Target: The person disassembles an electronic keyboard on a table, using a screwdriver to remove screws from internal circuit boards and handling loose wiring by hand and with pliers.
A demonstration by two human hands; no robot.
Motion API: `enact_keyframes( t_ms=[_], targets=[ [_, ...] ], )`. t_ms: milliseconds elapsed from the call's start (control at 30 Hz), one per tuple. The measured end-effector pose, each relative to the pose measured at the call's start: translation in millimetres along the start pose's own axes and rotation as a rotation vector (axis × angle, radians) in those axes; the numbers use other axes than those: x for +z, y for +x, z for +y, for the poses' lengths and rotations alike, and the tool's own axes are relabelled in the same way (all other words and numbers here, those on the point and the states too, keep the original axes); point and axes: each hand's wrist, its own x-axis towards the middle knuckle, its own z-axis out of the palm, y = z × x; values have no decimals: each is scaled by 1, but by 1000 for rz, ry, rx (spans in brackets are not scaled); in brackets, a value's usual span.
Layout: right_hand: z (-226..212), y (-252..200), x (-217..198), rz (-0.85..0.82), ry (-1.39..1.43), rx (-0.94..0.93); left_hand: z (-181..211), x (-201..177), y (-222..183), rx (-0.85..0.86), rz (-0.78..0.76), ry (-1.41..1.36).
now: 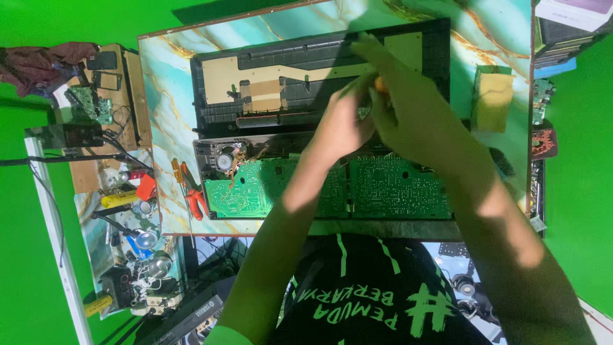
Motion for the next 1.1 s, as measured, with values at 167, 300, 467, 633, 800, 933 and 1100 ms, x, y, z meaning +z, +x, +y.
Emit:
enact_keyframes(
  t_ms=[167, 300, 467, 633, 800, 933, 1100],
  targets=[
    [4, 0, 6, 225, 68, -159, 0, 2, -2, -23, 14, 38],
    [8, 3, 7, 27, 189, -50, -20, 13, -10, -50, -67, 34],
    [13, -4, 15, 366, -102, -272, -40, 22, -20, -60, 32, 199],
    [14, -7, 11, 322, -97, -175, -30, 13, -15, 17, -80, 157],
    [15, -6, -2, 345, -120, -479, -23, -2, 1, -116, -83, 58],
    [10, -6, 2, 310, -136, -264, -24, -3, -2, 67, 50, 114],
    [8, -7, 3, 257, -170, -369, -23, 1, -4, -124, -85, 61]
  ],
)
